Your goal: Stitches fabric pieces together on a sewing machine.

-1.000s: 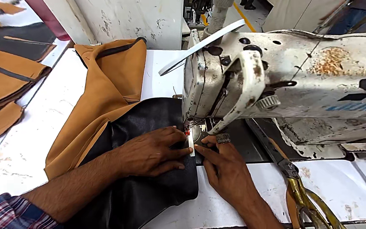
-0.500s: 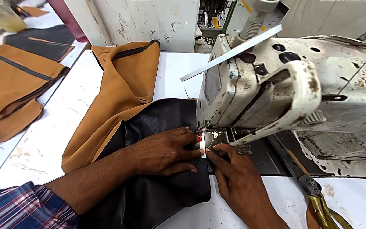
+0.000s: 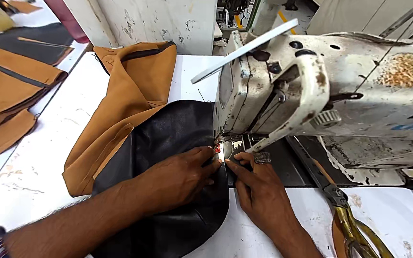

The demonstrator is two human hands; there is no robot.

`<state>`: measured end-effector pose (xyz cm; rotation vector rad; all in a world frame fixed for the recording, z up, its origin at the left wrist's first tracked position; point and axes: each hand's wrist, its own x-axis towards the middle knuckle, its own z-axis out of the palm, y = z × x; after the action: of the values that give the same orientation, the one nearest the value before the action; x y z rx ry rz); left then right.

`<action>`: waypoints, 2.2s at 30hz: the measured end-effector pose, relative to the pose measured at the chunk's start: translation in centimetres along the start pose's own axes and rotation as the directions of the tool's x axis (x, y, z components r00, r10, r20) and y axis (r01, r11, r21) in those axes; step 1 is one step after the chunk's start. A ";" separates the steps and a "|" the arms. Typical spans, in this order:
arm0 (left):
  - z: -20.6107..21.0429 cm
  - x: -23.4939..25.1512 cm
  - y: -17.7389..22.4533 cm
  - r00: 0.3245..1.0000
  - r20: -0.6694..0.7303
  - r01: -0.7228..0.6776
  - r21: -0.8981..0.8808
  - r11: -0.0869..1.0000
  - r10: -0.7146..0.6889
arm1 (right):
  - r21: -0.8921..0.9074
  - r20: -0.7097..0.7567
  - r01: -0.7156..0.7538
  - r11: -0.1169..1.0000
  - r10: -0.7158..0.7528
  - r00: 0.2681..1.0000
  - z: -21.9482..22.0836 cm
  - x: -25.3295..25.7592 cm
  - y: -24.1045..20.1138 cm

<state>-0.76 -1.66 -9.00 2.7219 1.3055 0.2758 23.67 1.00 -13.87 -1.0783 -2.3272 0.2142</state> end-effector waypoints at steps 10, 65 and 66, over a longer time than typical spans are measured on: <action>1.2 -0.6 -0.9 0.996 -0.081 -0.035 -0.057 0.998 0.030 | 0.012 0.007 0.000 1.000 0.000 1.000 -0.3 0.2 -0.1; -5.9 -14.3 -2.2 0.988 -0.155 0.014 0.188 0.982 0.016 | 0.012 -0.011 0.277 0.961 -0.277 0.961 0.0 -0.9 -5.3; -7.1 -13.3 -0.5 0.985 -0.166 -0.011 0.164 0.986 0.039 | 0.040 -0.001 0.273 0.961 -0.273 0.962 -0.2 -1.2 -5.5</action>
<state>-10.81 -11.62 -3.73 2.9082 1.3935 0.4295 20.84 -3.55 -12.21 -0.7266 -2.4327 0.1556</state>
